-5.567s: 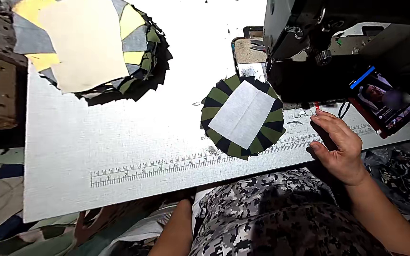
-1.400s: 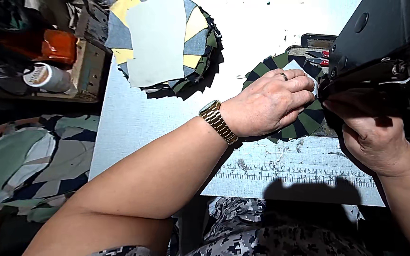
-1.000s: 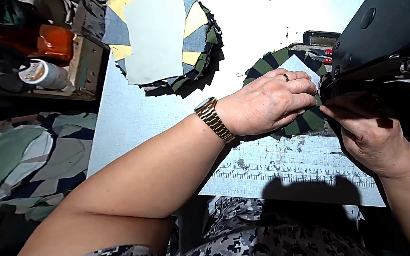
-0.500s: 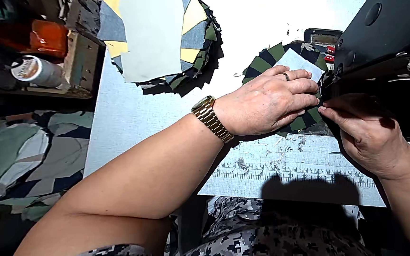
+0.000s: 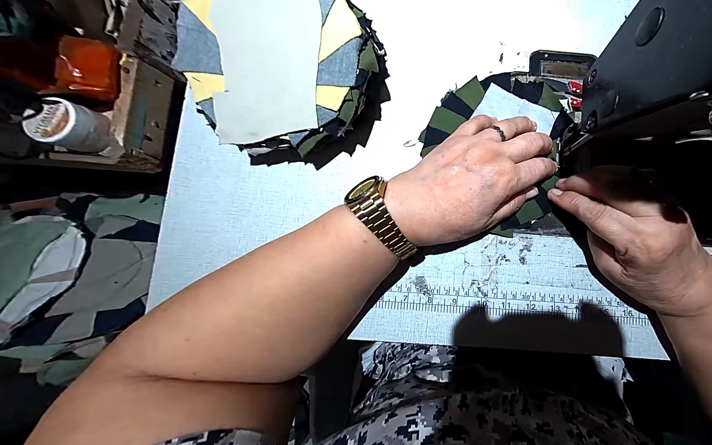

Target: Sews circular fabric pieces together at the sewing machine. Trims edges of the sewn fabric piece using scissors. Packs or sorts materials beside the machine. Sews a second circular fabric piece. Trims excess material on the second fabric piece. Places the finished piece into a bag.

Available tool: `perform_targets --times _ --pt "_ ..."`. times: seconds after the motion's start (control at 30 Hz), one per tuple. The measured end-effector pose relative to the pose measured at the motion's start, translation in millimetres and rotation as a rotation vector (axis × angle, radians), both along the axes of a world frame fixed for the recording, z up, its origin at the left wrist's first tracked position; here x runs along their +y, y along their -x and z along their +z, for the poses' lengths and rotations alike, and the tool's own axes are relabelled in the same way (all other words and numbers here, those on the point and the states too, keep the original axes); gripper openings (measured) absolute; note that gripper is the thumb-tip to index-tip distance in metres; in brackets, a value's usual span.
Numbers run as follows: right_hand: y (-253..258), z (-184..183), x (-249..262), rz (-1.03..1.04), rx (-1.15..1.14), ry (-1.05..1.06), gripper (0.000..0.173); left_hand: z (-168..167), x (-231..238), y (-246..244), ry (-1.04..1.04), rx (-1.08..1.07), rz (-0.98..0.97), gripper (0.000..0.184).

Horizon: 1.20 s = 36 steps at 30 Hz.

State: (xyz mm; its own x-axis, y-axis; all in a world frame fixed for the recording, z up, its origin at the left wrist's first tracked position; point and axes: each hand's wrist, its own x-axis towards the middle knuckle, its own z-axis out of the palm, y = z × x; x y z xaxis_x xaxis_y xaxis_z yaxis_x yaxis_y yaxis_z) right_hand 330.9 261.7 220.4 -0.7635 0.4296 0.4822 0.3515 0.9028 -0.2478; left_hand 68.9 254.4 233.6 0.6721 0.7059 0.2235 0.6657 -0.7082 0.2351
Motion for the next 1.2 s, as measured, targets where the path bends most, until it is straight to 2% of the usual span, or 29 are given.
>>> perform_targets --times 0.3,0.4,0.57,0.7,1.0,1.2 --pt "1.7 3.3 1.8 -0.072 -0.032 -0.026 0.028 5.2 -11.3 -8.1 0.064 0.033 0.104 0.053" --pt "1.5 3.2 1.3 -0.073 -0.034 -0.017 0.029 6.6 -10.4 -0.5 0.085 -0.034 0.061 0.05" --pt "1.1 3.0 1.2 -0.068 -0.03 -0.011 0.029 5.8 -0.7 12.5 -0.023 -0.105 -0.066 0.038" --pt "1.0 2.9 2.1 -0.07 -0.024 -0.009 0.029 2.9 6.2 18.9 0.04 -0.108 -0.129 0.035" --pt "1.7 4.6 1.4 -0.081 0.035 -0.064 0.026 3.9 -0.7 5.6 -0.029 0.004 -0.001 0.036" --pt "1.2 2.2 2.4 -0.079 -0.034 -0.029 0.027 1.7 -4.6 -0.7 -0.039 0.024 0.087 0.037"
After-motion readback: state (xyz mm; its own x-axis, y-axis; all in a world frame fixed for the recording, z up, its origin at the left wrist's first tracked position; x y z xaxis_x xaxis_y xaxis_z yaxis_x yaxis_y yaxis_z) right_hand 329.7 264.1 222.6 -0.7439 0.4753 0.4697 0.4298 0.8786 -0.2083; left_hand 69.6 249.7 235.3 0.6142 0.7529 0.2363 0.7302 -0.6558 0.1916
